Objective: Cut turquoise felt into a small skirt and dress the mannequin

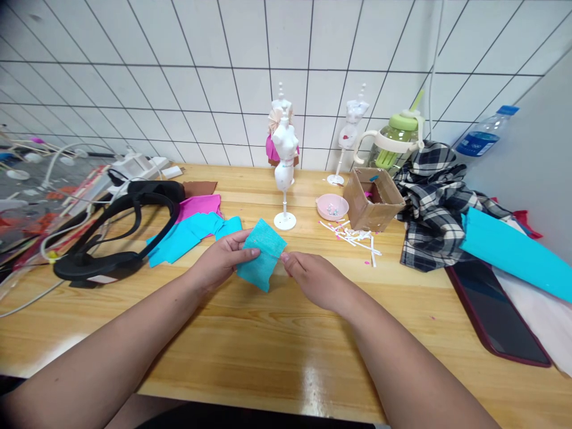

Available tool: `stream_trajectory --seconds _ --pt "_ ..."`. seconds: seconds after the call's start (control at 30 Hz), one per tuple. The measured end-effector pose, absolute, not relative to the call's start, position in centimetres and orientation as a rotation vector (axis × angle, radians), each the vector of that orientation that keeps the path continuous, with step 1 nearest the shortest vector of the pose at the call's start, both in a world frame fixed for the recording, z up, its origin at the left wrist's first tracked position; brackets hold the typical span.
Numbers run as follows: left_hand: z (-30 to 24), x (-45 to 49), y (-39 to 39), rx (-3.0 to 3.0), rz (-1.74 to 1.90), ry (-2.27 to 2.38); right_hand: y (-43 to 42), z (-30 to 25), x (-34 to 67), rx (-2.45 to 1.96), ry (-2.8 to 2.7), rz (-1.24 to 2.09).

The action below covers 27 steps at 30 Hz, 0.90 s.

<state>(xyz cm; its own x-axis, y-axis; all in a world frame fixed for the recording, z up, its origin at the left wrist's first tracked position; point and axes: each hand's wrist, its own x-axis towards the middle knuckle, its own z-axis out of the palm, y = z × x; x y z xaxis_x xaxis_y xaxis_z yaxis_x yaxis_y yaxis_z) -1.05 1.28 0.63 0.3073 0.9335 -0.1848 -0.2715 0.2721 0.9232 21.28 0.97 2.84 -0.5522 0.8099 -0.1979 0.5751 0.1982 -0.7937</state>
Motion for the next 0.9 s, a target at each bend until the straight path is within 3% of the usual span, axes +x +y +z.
stream_trajectory --seconds 0.9 --pt "0.66 -0.63 1.15 1.127 0.957 0.982 0.76 2.65 20.82 -1.292 -2.229 1.226"
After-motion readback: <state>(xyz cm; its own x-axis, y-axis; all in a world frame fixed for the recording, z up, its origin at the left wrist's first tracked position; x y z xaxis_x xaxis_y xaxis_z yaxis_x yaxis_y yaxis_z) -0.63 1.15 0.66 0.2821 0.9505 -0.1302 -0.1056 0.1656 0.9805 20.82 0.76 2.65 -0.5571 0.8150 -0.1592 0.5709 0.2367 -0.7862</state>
